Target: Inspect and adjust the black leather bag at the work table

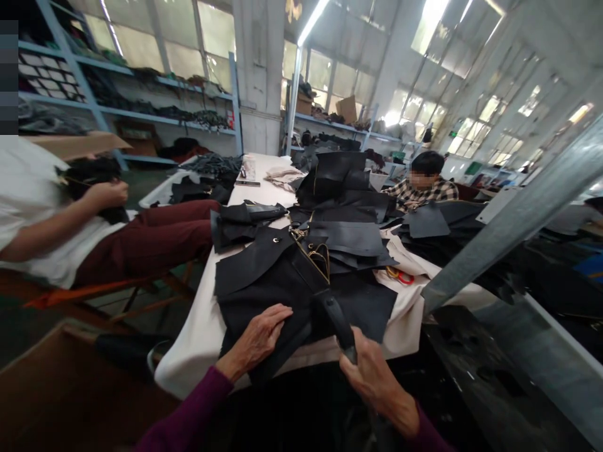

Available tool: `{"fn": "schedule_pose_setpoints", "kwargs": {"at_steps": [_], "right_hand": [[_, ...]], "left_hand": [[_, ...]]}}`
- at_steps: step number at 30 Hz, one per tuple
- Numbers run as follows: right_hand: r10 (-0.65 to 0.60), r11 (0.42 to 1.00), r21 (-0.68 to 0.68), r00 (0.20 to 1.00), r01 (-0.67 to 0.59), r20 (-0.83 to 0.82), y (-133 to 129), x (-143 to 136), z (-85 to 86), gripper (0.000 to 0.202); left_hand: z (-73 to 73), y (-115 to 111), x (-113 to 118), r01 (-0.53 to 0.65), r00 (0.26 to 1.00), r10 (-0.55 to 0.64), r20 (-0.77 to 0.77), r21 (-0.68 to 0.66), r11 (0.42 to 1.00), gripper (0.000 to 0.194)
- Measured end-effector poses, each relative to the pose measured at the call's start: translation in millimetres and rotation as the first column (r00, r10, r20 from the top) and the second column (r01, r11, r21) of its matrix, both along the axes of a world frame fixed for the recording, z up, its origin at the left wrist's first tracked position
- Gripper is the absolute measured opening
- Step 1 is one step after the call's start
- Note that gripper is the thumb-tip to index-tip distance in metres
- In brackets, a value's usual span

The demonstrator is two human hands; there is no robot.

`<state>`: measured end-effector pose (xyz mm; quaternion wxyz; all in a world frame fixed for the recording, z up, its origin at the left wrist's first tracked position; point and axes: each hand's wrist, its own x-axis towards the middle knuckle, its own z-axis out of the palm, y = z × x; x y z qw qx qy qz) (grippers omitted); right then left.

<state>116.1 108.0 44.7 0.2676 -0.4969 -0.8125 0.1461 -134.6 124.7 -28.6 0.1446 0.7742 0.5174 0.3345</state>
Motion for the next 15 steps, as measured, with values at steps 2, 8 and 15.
{"fn": "schedule_pose_setpoints", "kwargs": {"at_steps": [2,8,15], "right_hand": [[-0.037,0.999,0.003,0.999,0.037,-0.005,23,-1,2.3,0.009],[-0.157,0.988,-0.001,0.987,0.157,-0.022,39,21,29.9,0.012],[0.01,0.982,-0.19,0.999,-0.019,-0.049,-22,24,0.6,0.015]], "left_hand": [[0.1,0,3,-0.014,1.0,0.014,-0.021,-0.002,1.0,0.032],[-7.2,1,9,-0.03,0.997,0.032,-0.076,0.027,0.999,0.031],[-6.6,1,8,-0.015,0.996,0.016,-0.082,0.021,1.0,0.031]]}}
